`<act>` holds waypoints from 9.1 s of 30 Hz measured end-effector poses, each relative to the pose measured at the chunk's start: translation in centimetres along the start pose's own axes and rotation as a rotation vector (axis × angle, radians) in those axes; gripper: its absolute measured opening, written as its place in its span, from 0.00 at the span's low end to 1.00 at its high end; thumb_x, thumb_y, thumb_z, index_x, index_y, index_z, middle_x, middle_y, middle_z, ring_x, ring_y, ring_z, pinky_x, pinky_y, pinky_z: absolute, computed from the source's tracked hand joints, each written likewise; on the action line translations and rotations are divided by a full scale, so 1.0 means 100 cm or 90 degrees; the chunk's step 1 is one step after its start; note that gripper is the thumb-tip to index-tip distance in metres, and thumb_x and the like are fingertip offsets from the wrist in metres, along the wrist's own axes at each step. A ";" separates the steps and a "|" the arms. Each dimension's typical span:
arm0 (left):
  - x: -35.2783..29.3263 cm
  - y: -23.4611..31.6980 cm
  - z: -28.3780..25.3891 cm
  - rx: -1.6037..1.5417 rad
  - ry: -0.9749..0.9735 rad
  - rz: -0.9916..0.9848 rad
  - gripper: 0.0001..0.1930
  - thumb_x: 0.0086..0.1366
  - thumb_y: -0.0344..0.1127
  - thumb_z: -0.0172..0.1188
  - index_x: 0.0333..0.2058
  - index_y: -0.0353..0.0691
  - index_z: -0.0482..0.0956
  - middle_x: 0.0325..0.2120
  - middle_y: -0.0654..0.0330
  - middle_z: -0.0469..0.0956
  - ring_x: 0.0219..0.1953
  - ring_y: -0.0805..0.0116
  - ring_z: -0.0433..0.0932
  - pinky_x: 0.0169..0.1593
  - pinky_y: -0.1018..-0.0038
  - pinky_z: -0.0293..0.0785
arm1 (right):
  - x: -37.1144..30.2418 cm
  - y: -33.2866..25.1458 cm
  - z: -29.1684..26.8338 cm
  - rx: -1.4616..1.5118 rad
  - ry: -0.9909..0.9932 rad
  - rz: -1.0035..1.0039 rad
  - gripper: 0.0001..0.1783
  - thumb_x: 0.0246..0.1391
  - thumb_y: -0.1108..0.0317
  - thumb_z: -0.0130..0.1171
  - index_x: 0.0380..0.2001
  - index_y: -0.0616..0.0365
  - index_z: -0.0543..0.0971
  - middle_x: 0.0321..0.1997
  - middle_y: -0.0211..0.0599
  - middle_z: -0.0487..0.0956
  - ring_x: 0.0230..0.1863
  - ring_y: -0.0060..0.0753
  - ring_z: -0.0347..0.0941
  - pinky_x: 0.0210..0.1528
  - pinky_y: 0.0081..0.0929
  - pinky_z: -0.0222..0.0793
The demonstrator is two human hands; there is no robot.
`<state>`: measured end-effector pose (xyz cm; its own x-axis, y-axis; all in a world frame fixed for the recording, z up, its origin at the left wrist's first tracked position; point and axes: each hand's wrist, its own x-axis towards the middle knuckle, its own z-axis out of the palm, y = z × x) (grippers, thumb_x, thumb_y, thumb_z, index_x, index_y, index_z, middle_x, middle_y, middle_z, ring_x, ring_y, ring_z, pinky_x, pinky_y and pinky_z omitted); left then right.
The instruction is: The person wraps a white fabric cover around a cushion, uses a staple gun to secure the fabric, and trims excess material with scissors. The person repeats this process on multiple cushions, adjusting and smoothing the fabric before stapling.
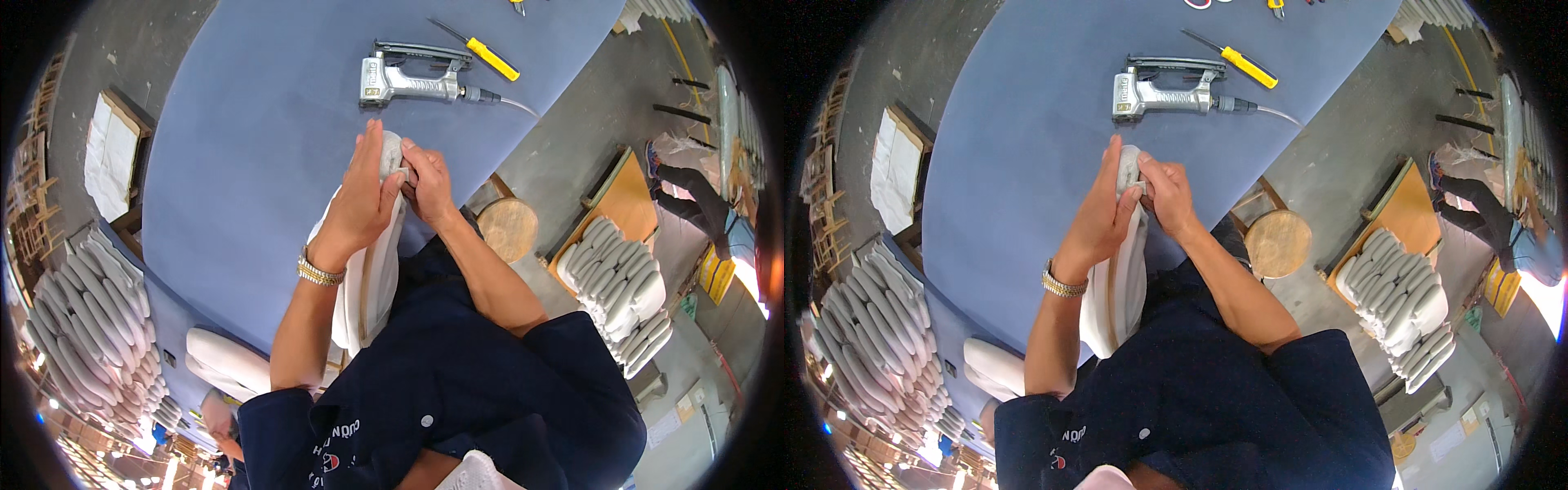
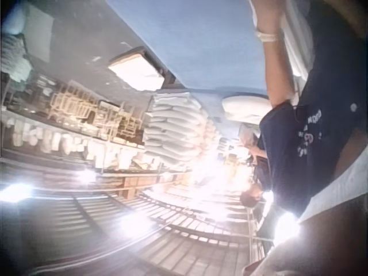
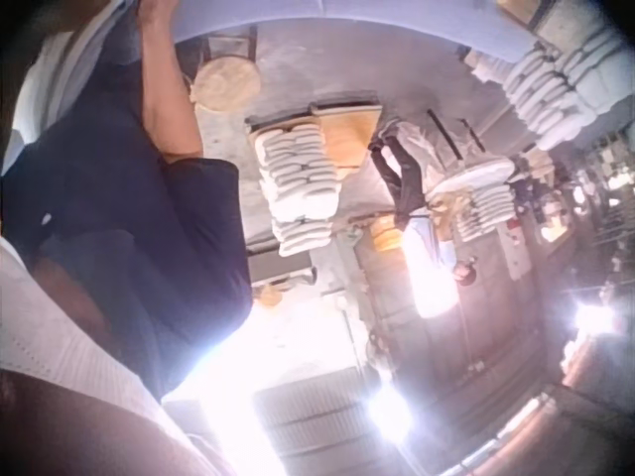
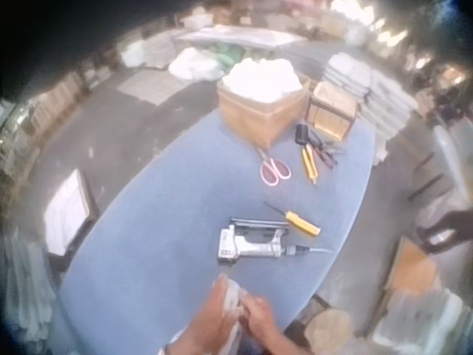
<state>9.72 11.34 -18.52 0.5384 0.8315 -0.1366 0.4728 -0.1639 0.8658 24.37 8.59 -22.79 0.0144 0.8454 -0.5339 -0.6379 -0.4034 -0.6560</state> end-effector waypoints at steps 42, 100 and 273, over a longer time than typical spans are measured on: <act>-0.001 0.028 0.034 0.321 0.135 -0.160 0.38 0.66 0.38 0.63 0.71 0.31 0.59 0.68 0.44 0.68 0.67 0.54 0.73 0.54 0.64 0.84 | -0.059 -0.113 -0.034 -0.634 -0.188 -0.181 0.32 0.47 0.72 0.72 0.58 0.62 0.78 0.57 0.41 0.82 0.57 0.33 0.78 0.63 0.32 0.71; 0.008 0.022 0.015 0.215 0.159 -0.188 0.39 0.54 0.25 0.65 0.67 0.29 0.65 0.65 0.41 0.72 0.64 0.46 0.76 0.56 0.58 0.82 | -0.021 -0.140 0.021 -0.779 -0.279 -0.018 0.36 0.43 0.64 0.73 0.59 0.55 0.77 0.51 0.43 0.85 0.51 0.47 0.85 0.52 0.32 0.78; -0.256 0.147 -0.166 0.028 0.336 -0.347 0.06 0.57 0.25 0.69 0.32 0.27 0.86 0.28 0.61 0.80 0.29 0.78 0.73 0.32 0.79 0.65 | -0.066 -0.077 0.163 -0.902 -1.021 -0.272 0.36 0.49 0.32 0.69 0.45 0.54 0.86 0.43 0.46 0.86 0.48 0.53 0.81 0.56 0.47 0.65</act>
<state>-8.71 -3.57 5.66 -0.1790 0.9427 -0.2815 0.6095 0.3309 0.7205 16.61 11.81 -5.49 -0.9929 0.1187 -0.0078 0.0725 0.5517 -0.8309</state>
